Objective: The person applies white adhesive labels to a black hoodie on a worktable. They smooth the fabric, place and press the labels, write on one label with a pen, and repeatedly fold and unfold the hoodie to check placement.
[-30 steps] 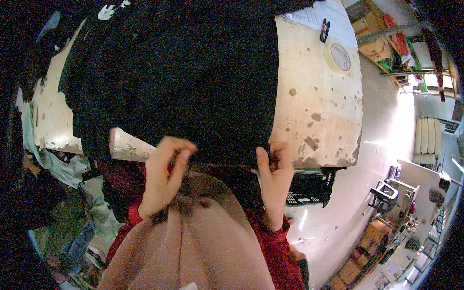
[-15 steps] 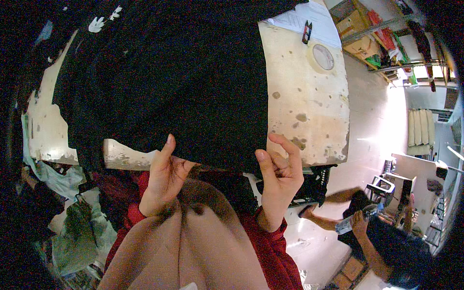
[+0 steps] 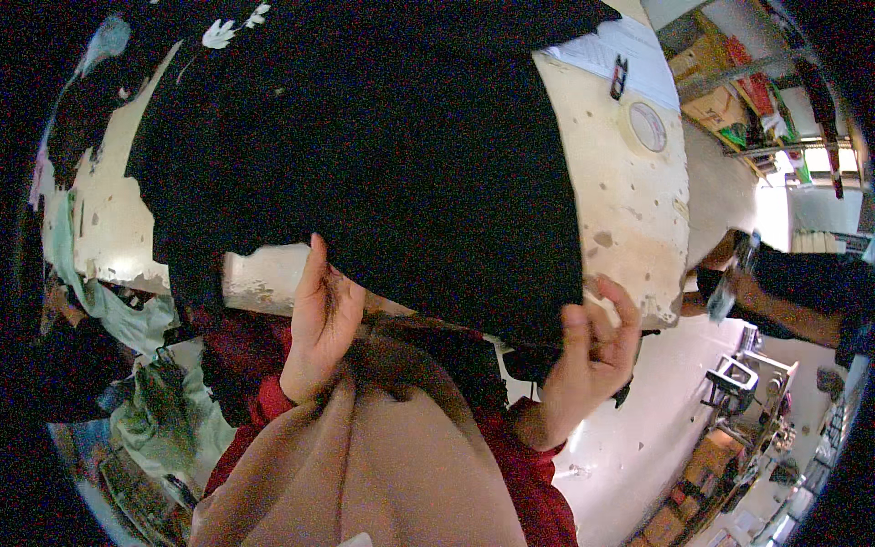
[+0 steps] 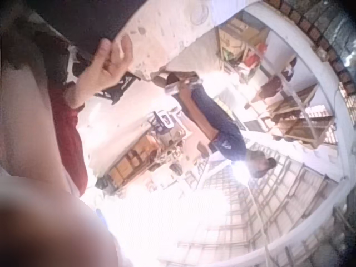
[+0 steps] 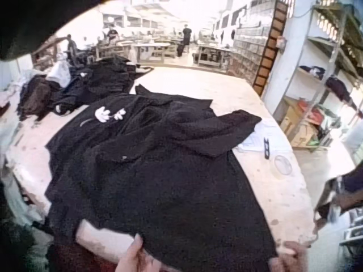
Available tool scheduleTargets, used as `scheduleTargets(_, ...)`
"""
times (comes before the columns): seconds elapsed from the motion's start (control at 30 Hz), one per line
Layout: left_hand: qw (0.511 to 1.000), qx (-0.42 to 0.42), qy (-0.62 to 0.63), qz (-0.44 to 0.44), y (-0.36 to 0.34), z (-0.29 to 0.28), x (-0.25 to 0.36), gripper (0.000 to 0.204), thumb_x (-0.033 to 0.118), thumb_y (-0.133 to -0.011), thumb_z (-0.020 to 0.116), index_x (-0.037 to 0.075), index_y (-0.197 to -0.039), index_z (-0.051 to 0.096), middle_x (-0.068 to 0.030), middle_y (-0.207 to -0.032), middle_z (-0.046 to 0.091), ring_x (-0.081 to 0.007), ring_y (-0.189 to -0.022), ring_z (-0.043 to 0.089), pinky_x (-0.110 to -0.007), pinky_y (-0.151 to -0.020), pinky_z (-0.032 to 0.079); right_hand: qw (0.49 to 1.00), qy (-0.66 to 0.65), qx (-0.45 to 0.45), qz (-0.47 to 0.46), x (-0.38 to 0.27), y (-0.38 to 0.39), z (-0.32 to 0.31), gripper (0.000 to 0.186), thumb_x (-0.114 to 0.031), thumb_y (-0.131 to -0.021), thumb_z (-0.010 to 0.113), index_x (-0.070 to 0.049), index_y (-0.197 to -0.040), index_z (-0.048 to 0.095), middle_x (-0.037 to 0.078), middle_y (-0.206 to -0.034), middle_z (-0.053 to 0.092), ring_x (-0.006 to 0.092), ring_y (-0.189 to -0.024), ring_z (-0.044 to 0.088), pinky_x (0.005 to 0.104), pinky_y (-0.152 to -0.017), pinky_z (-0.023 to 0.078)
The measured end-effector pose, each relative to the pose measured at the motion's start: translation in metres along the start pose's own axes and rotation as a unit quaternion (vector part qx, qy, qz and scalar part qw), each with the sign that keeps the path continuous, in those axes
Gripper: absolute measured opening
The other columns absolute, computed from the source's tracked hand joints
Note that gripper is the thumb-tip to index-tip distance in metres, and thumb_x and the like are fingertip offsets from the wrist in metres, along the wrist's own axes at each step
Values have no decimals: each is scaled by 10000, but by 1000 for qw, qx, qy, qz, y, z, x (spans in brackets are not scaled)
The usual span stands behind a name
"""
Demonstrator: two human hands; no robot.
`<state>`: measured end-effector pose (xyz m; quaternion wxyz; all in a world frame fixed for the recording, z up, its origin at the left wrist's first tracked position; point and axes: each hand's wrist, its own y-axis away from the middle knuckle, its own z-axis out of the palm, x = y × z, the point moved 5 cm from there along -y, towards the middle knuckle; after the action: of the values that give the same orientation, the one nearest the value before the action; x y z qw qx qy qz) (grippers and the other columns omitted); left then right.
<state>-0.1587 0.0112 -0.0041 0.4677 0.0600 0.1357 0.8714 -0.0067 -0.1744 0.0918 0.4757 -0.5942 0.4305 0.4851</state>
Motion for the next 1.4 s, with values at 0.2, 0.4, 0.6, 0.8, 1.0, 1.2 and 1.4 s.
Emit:
scheduleTargets(0.2, 983, 25, -120, 137, 9, 7, 41, 95, 208, -971, 581, 142, -920, 626, 63, -847, 646, -34, -756, 554, -227, -732, 485, 1000, -2, -1, 1, 11, -14, -24, 378, 38, -919, 578, 29, -1288, 498, -6, -757, 564, 48, -750, 523, 174, -737, 433)
scheduleTargets(0.4, 961, 98, -194, 171, 18, 21, 43, 98, 221, -970, 573, 149, -913, 609, 33, -868, 620, -83, -752, 522, -233, -746, 458, 1000, -3, 6, 0, 14, -14, -26, 385, 18, -904, 607, 13, -1277, 511, -22, -744, 539, 49, -720, 486, 175, -706, 402)
scheduleTargets(0.6, 946, 238, -155, 159, 8, 43, 50, 186, 291, -981, 547, 152, -862, 581, 2, -804, 577, -136, -740, 540, -300, -711, 484, 998, 37, 46, 6, 19, -21, -39, 376, -28, -887, 647, -40, -1252, 555, -34, -748, 530, 42, -668, 457, 165, -601, 353)
scheduleTargets(0.8, 966, 43, -201, 155, 12, 0, 75, 198, 296, -989, 527, 115, -914, 548, -90, -917, 638, -219, -933, 633, -399, -897, 513, 996, 60, 61, -30, 28, -39, -66, 411, -67, -898, 652, -49, -1294, 542, 34, -904, 676, -7, -649, 519, 140, -438, 261)
scheduleTargets(1.0, 942, 155, -223, 195, 25, 18, 58, 271, 260, -984, 552, 152, -740, 505, 20, -614, 493, -125, -607, 546, -311, -629, 514, 995, 81, 57, 18, 29, -46, -62, 378, -101, -909, 627, -65, -1279, 557, -8, -791, 571, 53, -695, 485, 189, -602, 383)
scheduleTargets(1.2, 930, 94, -290, 207, 33, 26, 55, 117, 51, -902, 638, -13, -807, 613, -80, -751, 641, -183, -717, 661, -371, -791, 592, 954, 285, 53, -80, 52, -58, -62, 339, -162, -962, 555, -45, -1280, 549, 133, -1163, 627, 221, -1102, 565, 350, -971, 412)
scheduleTargets(1.4, 945, 75, -271, 167, 37, 28, 46, 81, -13, -867, 659, -89, -842, 672, -140, -838, 696, -211, -800, 698, -350, -831, 593, 917, 198, -281, -204, 4, 24, 82, 384, -89, -746, 777, -57, -1082, 595, 134, -1174, 578, 311, -1128, 524, 416, -982, 417)
